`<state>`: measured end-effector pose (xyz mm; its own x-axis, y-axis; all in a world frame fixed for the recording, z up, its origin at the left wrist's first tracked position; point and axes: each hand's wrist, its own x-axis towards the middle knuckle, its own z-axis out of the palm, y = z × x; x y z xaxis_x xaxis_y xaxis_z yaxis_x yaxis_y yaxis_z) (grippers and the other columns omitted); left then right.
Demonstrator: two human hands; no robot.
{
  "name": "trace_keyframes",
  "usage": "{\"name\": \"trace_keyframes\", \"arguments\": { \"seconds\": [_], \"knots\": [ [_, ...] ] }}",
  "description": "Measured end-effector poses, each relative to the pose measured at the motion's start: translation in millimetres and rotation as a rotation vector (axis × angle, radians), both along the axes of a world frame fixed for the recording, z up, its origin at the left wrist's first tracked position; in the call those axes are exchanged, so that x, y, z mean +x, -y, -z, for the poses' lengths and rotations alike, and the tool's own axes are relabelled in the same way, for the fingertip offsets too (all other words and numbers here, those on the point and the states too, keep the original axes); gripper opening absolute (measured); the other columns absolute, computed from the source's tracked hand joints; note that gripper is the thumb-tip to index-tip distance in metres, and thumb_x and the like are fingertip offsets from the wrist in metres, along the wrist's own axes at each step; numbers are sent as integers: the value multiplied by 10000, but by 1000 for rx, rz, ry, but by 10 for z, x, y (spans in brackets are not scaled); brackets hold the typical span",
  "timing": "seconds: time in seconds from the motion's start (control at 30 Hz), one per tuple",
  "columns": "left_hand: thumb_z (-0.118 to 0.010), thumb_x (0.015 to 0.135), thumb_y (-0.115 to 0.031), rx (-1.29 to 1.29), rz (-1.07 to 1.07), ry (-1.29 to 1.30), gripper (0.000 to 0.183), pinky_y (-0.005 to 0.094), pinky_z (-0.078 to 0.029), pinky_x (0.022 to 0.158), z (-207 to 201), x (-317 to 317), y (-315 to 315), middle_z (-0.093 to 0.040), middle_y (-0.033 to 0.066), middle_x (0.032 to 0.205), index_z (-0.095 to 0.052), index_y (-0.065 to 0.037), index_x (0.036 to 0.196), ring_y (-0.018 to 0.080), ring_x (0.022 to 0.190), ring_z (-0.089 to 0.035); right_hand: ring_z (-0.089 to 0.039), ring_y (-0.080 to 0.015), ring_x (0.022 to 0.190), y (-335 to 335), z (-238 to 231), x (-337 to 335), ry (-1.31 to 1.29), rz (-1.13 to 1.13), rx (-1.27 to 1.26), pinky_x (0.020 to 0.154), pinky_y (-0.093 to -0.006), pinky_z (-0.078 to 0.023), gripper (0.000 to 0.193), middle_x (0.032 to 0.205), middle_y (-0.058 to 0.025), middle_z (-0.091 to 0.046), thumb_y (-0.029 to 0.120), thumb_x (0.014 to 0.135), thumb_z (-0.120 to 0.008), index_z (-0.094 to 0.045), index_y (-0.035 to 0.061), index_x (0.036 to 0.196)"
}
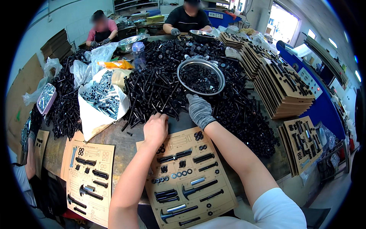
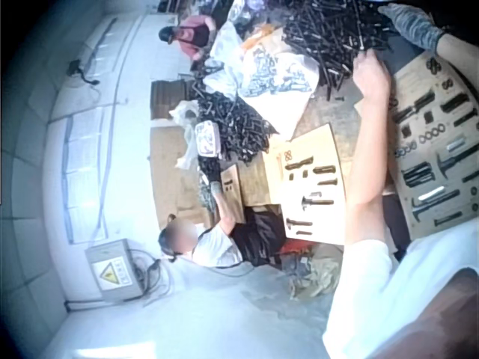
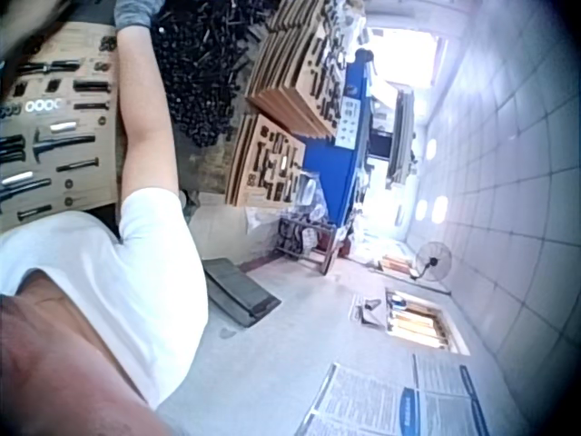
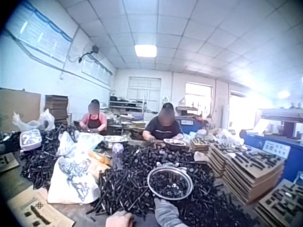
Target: The person arranges various metal hardware items, including bolts, nuts, washers, and tools like hammers and wrenches, onto a cardboard template. They pick items from a large pile on the table and place them into designated slots on the board.
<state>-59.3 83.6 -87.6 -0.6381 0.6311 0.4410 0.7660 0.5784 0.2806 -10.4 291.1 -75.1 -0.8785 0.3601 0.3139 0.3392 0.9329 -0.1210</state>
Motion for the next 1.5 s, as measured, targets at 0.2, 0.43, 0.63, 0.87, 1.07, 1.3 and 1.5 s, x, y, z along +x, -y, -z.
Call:
{"name": "trace_keyframes", "arguments": {
  "seconds": [0.2, 0.43, 0.63, 0.87, 1.07, 1.3, 1.5],
  "knots": [
    [-644, 848, -69, 14, 64, -119, 199, 379, -542, 840, -163, 33, -292, -670, 67, 1007, -715, -90, 1032, 275, 962, -643, -606, -243, 1140, -41, -76, 161, 304, 1, 280, 868, -438, -461, 191, 1100, -66, -692, 211, 915, -604, -733, 141, 1038],
    [-559, 879, -114, -243, 92, -465, 347, 351, -484, 912, -193, -231, -761, -594, 35, 1222, -670, -142, 1207, 236, 1119, -553, -607, -229, 1027, -584, -138, 432, 282, 37, 401, 860, -458, -429, 254, 1137, -75, -673, 186, 935, -539, -748, 120, 1063],
    [-591, 888, -181, -410, 116, -526, 115, 337, -493, 807, -205, -293, -1115, -560, 25, 1048, -670, -155, 967, 206, 1018, -551, -638, -233, 904, -927, 173, 373, 125, -70, 606, 767, -422, -467, 316, 1097, -121, -683, 152, 926, -523, -667, 4, 1165],
    [-577, 876, -130, -368, 137, -533, 266, 371, -517, 831, -269, -257, -939, -565, 69, 1147, -635, -194, 1127, 261, 1026, -584, -673, -252, 965, -993, 539, -101, 17, -27, 564, 772, -461, -483, 287, 1058, -113, -720, 158, 924, -527, -674, 29, 1134],
    [-681, 804, -139, -152, 151, -391, 282, 386, -515, 781, -202, -140, -315, -594, 67, 962, -592, -137, 1071, 259, 924, -608, -703, -253, 1007, -582, 448, -47, 337, -173, 549, 771, -446, -534, 264, 1044, -126, -740, 156, 930, -542, -695, 53, 1118],
    [-739, 842, -144, 82, 149, 537, 254, 400, -550, 816, -516, 394, 429, -698, 152, 964, -620, -42, 1042, 321, 928, -683, -700, -280, 1062, -578, 354, 40, 337, -19, 403, 792, -455, -585, 316, 1151, -140, -717, 134, 952, -533, -628, 74, 1247],
    [-759, 833, -87, 3, 257, 512, 219, 380, -560, 792, 31, 514, 711, -693, 157, 967, -665, -7, 1014, 304, 886, -703, -691, -265, 1068, 44, -383, 187, 641, -68, 463, 806, -399, -602, 262, 1185, -127, -698, 126, 947, -576, -720, 67, 1157]
  ]
}}
